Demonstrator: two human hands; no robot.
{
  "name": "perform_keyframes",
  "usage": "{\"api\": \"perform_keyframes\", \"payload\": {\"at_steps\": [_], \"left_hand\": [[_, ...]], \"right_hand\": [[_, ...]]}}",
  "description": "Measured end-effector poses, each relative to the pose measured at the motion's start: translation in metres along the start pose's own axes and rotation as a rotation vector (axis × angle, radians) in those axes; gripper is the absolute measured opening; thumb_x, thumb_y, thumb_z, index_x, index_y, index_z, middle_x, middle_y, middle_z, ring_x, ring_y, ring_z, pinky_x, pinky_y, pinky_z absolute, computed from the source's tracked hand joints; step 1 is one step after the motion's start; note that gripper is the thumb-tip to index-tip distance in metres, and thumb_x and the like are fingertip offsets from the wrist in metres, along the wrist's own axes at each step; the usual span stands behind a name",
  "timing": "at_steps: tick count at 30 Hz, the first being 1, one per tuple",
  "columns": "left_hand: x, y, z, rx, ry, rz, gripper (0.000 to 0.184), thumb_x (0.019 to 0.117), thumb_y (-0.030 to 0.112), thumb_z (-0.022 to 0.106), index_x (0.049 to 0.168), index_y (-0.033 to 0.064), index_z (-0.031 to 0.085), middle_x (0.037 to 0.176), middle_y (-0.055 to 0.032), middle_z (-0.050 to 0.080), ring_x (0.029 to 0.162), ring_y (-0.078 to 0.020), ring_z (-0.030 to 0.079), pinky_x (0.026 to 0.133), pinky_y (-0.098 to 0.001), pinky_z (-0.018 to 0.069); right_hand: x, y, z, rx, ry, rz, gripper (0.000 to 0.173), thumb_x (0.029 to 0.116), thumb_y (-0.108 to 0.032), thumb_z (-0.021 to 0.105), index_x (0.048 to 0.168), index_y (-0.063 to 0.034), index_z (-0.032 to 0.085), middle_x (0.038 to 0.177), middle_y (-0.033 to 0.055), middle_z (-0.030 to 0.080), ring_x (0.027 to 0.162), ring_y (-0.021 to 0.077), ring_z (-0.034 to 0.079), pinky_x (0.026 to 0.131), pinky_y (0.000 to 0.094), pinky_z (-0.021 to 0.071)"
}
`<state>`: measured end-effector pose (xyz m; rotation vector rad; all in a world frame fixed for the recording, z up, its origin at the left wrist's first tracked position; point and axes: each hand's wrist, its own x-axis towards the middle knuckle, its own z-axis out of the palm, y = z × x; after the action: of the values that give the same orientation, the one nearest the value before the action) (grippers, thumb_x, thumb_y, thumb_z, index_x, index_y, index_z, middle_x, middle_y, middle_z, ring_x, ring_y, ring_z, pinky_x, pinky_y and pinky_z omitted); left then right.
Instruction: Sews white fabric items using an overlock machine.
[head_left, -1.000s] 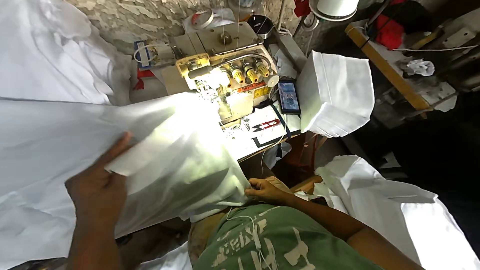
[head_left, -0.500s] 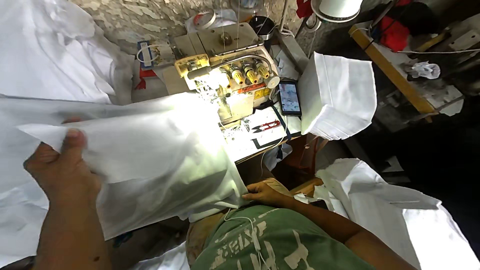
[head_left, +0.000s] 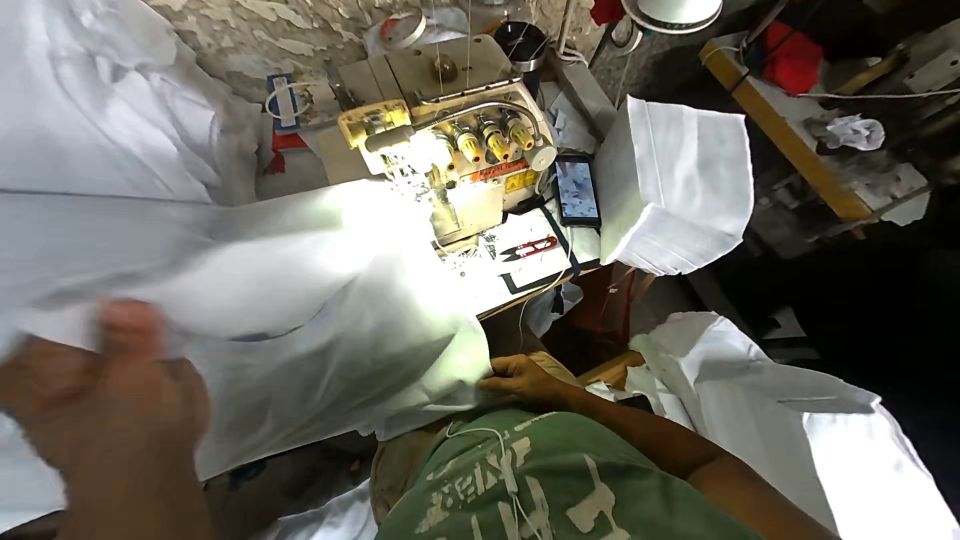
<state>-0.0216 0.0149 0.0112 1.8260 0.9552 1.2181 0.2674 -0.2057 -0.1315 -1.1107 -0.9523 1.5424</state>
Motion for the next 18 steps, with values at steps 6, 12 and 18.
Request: {"api": "perform_keyframes", "payload": {"at_steps": [6,12,18], "left_hand": [[-0.082,-0.012,0.106,0.464,-0.622,0.336,0.029,0.1004,0.017,0.054,0.103,0.002,0.078,0.111,-0.0112,0.077,0.115,-0.0367,0.069,0.097,-0.0546,0.0525],[-0.103,-0.035,0.132,0.327,-0.478,0.199,0.028,0.1024,0.018,0.055,0.112,-0.0014,0.074,0.112,-0.0146,0.076,0.11,-0.0308,0.072,0.099,-0.0497,0.0535],[-0.098,-0.03,0.137,0.075,-0.3,-0.044,0.021,0.1012,0.013,0.06,0.109,-0.0057,0.067,0.108,-0.0092,0.075,0.1,-0.0017,0.07,0.092,-0.0208,0.055]], "right_hand": [[0.012,-0.02,0.014,0.067,-0.007,0.002,0.013,0.1005,-0.002,0.057,0.106,0.0063,0.065,0.092,-0.0004,0.07,0.084,-0.0009,0.065,0.081,0.0201,0.055],[0.021,-0.022,0.02,0.051,0.068,-0.054,0.009,0.0981,-0.003,0.061,0.094,0.0022,0.067,0.083,-0.0028,0.068,0.076,-0.0018,0.063,0.075,0.019,0.0538],[0.018,-0.016,0.022,0.086,0.132,-0.076,0.009,0.0988,-0.001,0.058,0.095,0.0029,0.066,0.084,-0.0032,0.067,0.078,-0.0025,0.063,0.077,0.0184,0.0538]]}}
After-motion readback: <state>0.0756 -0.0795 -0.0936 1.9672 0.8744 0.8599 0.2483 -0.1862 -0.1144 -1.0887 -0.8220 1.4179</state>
